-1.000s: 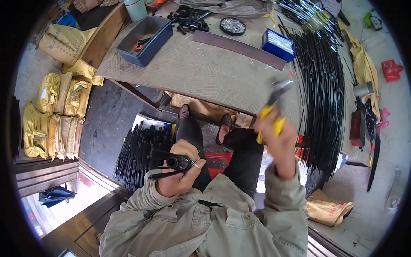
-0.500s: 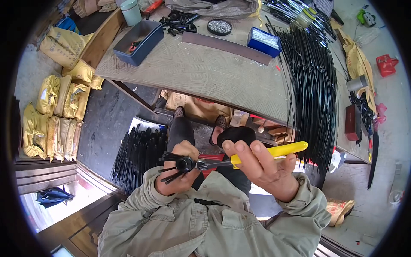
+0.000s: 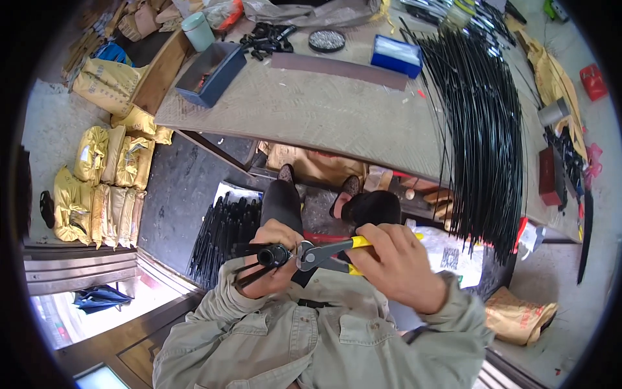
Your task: Bundling multiple long black rods together, securing them, and cutting them to a specific length using wire cutters.
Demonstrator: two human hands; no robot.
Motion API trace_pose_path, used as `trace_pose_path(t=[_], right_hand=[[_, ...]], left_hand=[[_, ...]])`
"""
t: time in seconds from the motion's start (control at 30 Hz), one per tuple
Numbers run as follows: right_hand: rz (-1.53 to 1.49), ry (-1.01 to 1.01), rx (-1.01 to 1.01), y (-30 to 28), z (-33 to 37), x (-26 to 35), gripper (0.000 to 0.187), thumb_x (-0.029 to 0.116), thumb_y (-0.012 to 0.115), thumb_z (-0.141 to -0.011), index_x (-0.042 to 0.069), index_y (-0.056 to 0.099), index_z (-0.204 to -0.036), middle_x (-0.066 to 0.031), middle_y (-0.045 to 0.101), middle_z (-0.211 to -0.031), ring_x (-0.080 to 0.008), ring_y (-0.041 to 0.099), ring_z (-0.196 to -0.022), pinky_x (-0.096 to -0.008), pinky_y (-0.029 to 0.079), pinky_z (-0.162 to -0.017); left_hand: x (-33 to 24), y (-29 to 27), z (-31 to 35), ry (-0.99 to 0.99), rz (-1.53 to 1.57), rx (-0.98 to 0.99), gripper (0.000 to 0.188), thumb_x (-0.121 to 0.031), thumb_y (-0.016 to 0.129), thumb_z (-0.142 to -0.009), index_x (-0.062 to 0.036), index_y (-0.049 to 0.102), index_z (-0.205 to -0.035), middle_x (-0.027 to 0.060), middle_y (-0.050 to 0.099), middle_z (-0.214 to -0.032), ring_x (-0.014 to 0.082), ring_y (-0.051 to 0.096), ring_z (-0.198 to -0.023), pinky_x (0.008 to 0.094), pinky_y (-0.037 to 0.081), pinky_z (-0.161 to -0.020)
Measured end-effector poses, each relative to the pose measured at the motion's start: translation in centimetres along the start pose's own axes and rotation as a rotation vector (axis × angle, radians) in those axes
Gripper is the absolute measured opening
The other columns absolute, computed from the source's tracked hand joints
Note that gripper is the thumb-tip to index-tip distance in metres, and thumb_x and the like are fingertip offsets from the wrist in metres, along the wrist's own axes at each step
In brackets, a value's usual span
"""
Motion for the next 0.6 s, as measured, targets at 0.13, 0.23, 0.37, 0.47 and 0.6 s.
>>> trace_pose_path(t=[0.13,0.23,0.37,0.47,0.6], right_hand=[[-0.846,0.167,0.686,1.5,2.5,-1.6,0.044,0.010,0.068,-0.075,0.008,0.046,-0.113,-0.0134,0.055,-0.099,-0.0296,0.060,-0.076,-0.0398,0.047,-0.059],[-0.844,0.190,0.650,1.5,1.8,-2.0,0.048,0.013,0.068,-0.075,0.007,0.043,-0.115,-0.0143,0.056,-0.097,-0.0302,0.061,-0.076,-0.0378,0.048,-0.059],[-0.788,0.143,0.579,1.0,1.9,-0.7,0.056,0.018,0.069,-0.075,0.005,0.037,-0.119,-0.0163,0.057,-0.094,-0.0314,0.063,-0.075,-0.0337,0.050,-0.059],[-0.743,0.116,0.487,0.8,2.3,-0.3,0.059,0.019,0.068,-0.076,0.004,0.034,-0.121,-0.0164,0.057,-0.093,-0.0311,0.062,-0.073,-0.0330,0.050,-0.059],[-1.101,0.256,0.634,3.3,4.3,-0.7,0.059,0.015,0.066,-0.076,0.003,0.034,-0.124,-0.0159,0.056,-0.097,-0.0290,0.060,-0.072,-0.0333,0.049,-0.057]], left_hand=[[-0.3,1.0,-0.7,-0.109,0.114,0.350,0.039,-0.001,0.071,-0.065,0.0016,0.055,-0.100,0.0122,0.058,-0.082,0.0243,0.057,-0.066,0.0300,0.045,-0.060],[0.1,2.5,-0.4,-0.196,0.289,0.666,0.049,-0.016,0.082,-0.062,0.0047,0.059,-0.100,0.0093,0.061,-0.079,0.0212,0.059,-0.065,0.0302,0.046,-0.060],[0.2,2.7,0.0,-0.029,0.303,0.614,0.057,-0.021,0.084,-0.057,0.0043,0.060,-0.102,0.0114,0.064,-0.076,0.0224,0.062,-0.063,0.0312,0.047,-0.058],[0.4,1.7,-0.1,0.018,0.230,0.389,0.053,-0.021,0.083,-0.058,0.0035,0.061,-0.100,0.0128,0.065,-0.080,0.0240,0.063,-0.066,0.0315,0.048,-0.058],[0.1,2.7,-0.4,-0.034,0.387,0.658,0.058,-0.025,0.084,-0.056,0.0035,0.061,-0.100,0.0127,0.065,-0.080,0.0241,0.063,-0.065,0.0303,0.049,-0.058]])
Point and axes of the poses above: each hand's wrist, its own z-axis away from the middle knuckle, its own y-axis out of the palm, x = y × z, the point moved 7 cm from there along -z, towards the middle knuckle
